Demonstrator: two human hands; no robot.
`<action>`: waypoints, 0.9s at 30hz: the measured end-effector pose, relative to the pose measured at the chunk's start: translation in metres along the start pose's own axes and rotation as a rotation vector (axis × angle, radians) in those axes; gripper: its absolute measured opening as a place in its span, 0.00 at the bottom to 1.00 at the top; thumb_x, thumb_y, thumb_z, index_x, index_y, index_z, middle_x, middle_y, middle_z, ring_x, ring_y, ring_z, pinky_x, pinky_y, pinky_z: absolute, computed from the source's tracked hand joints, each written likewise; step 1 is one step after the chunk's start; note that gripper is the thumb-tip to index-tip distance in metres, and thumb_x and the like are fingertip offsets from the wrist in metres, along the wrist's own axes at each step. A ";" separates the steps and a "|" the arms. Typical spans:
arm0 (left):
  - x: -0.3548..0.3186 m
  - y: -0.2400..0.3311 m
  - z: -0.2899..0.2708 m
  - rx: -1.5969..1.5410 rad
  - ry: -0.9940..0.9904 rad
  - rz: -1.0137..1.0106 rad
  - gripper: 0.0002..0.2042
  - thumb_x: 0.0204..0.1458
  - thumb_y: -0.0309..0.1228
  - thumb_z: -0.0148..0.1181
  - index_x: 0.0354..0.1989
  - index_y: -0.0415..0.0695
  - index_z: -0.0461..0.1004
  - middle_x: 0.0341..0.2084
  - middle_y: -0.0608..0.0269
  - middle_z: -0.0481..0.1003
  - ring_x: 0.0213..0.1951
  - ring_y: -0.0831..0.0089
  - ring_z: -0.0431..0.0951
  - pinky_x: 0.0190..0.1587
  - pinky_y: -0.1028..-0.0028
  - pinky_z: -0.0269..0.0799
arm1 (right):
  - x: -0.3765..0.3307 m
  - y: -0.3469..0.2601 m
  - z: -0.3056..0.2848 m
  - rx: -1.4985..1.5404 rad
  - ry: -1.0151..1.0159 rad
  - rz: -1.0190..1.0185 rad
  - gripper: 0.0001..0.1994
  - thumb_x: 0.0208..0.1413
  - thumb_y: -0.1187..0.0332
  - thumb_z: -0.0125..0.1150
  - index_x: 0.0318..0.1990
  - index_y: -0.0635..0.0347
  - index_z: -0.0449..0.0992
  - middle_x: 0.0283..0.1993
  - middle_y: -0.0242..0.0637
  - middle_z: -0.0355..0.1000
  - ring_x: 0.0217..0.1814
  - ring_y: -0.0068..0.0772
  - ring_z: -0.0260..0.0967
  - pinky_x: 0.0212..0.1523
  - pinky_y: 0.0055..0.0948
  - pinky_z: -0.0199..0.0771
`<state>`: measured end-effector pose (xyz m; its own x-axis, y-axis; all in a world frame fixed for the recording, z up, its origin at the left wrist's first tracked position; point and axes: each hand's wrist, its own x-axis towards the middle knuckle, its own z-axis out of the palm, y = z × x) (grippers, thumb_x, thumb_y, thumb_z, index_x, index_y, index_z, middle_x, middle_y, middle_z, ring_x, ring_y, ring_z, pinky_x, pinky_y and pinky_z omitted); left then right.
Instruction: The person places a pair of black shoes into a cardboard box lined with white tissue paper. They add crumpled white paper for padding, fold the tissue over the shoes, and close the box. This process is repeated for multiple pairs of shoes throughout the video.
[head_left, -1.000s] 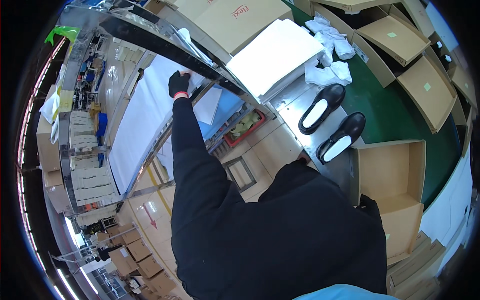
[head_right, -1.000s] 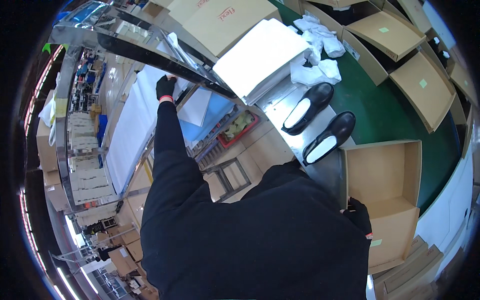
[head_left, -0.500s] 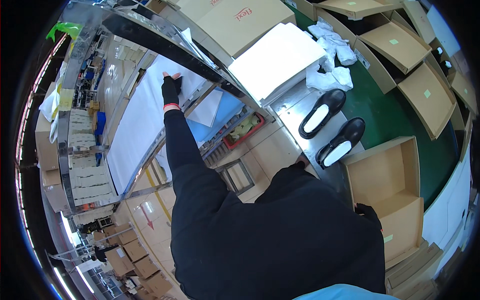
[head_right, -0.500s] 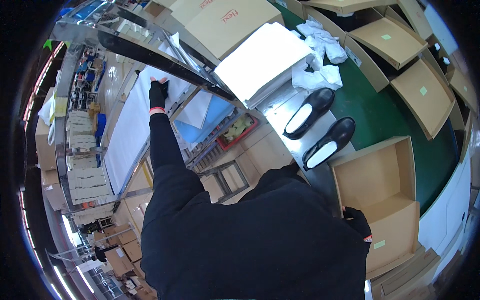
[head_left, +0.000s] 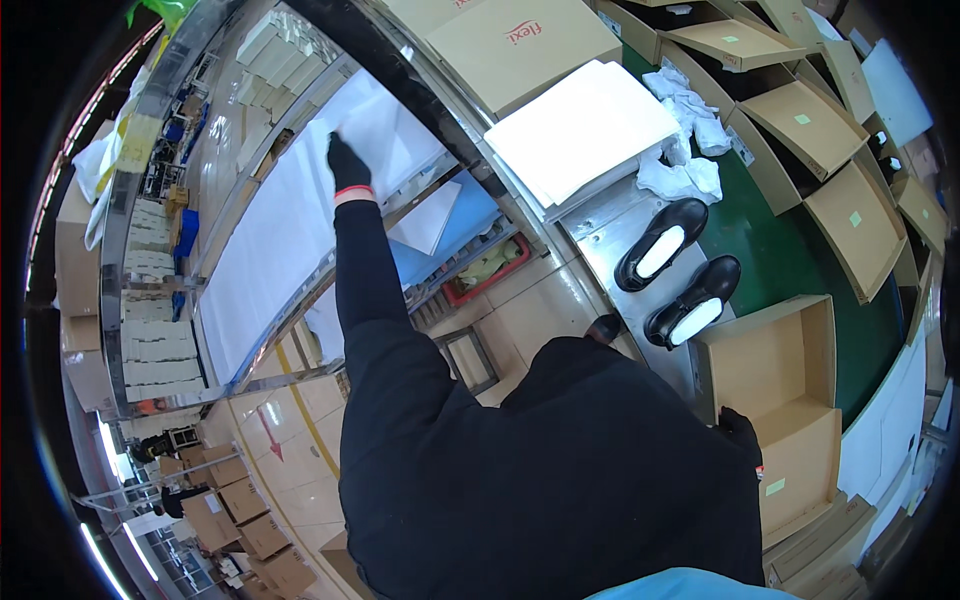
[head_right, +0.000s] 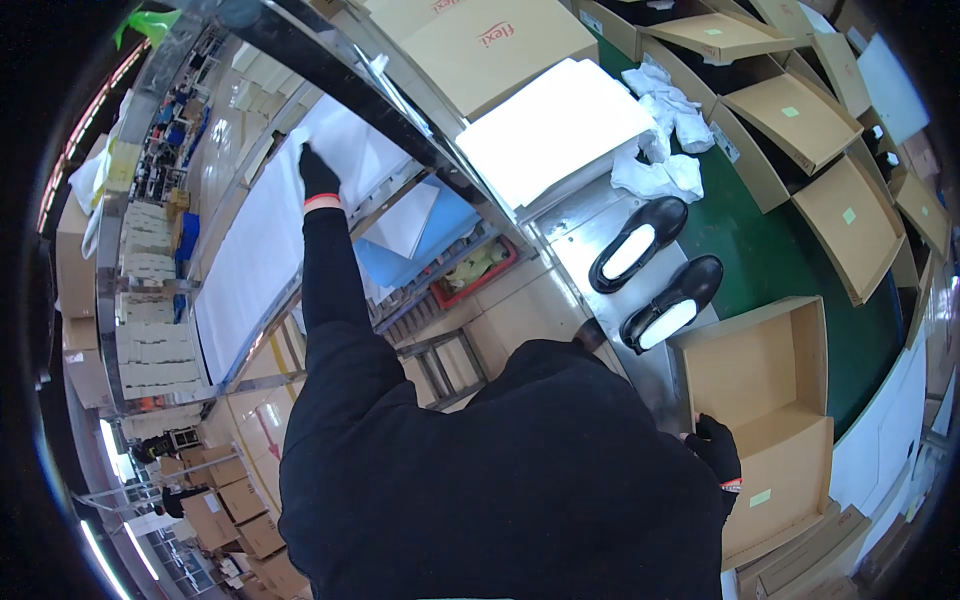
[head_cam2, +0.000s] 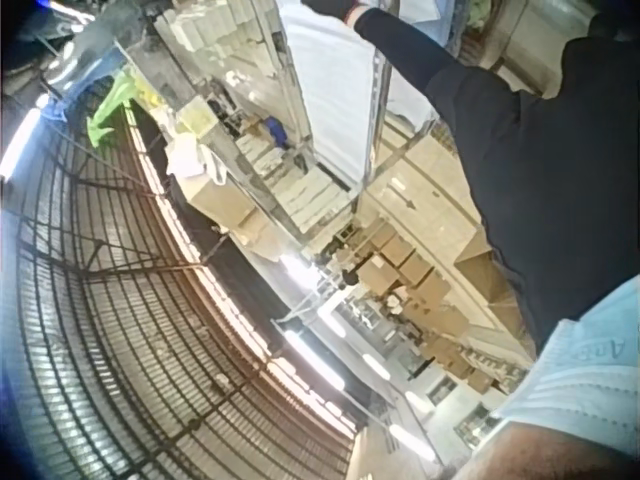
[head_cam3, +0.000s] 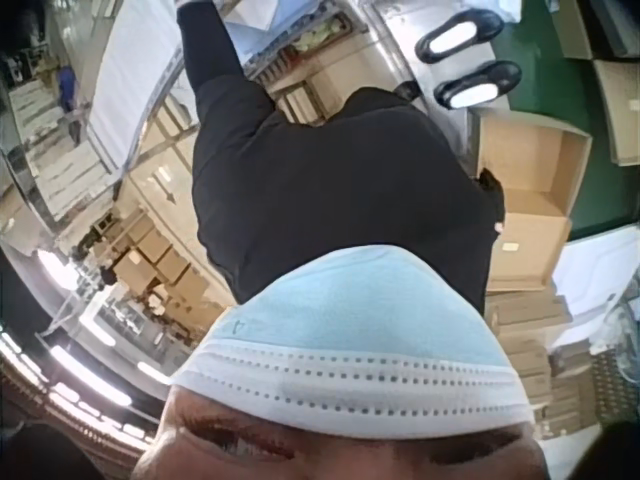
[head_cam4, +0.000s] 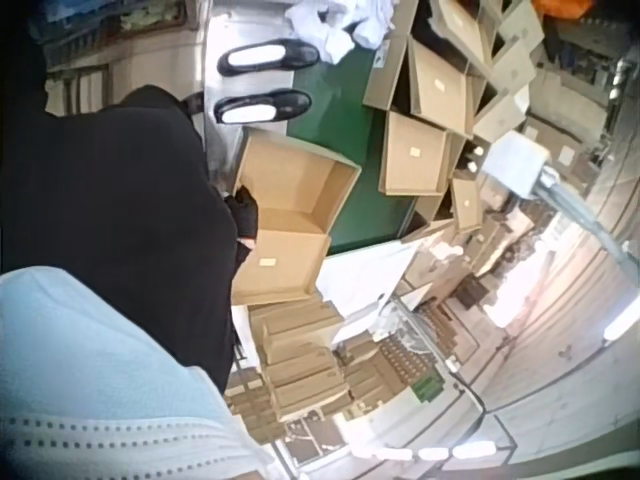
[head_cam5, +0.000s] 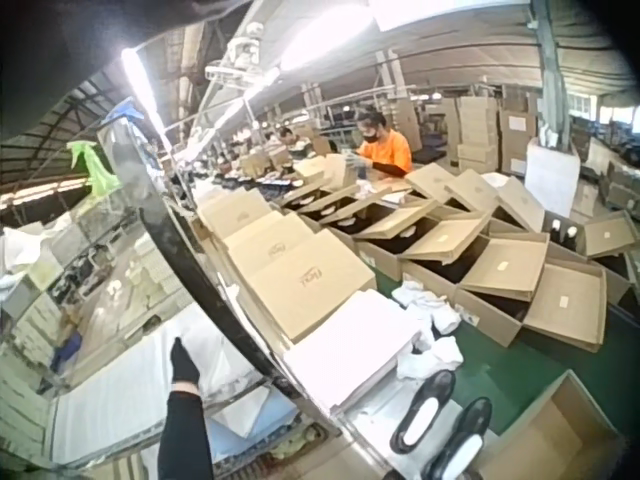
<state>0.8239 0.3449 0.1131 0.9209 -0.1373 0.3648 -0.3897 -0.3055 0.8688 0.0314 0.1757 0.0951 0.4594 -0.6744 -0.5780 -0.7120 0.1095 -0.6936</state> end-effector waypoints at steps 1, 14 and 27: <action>-0.003 -0.009 -0.023 0.340 0.031 0.469 0.20 0.55 0.29 0.51 0.57 0.36 0.66 0.44 0.48 0.77 0.49 0.55 0.75 0.52 0.61 0.69 | 0.005 0.018 -0.003 -0.072 0.019 -0.027 0.14 0.48 0.71 0.65 0.42 0.65 0.75 0.29 0.32 0.72 0.30 0.20 0.66 0.35 0.27 0.68; -0.051 0.043 -0.004 0.356 -0.556 0.162 0.15 0.50 0.35 0.61 0.45 0.42 0.75 0.31 0.54 0.76 0.33 0.62 0.77 0.36 0.68 0.73 | 0.024 -0.010 0.003 0.092 0.248 -0.366 0.16 0.53 0.73 0.61 0.51 0.64 0.74 0.42 0.36 0.75 0.42 0.25 0.72 0.45 0.26 0.70; -0.021 0.040 0.054 -0.087 -0.502 -0.079 0.27 0.49 0.55 0.61 0.16 0.40 0.70 0.11 0.66 0.63 0.18 0.76 0.60 0.26 0.69 0.59 | 0.097 -0.354 0.225 -0.117 -0.273 -1.123 0.35 0.53 0.59 0.66 0.67 0.52 0.58 0.41 0.41 0.76 0.39 0.33 0.73 0.40 0.31 0.72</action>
<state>0.7882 0.2842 0.1222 0.8221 -0.5586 0.1098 -0.2971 -0.2564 0.9198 0.4475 0.2358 0.1885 0.9526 -0.1681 0.2535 0.1300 -0.5285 -0.8389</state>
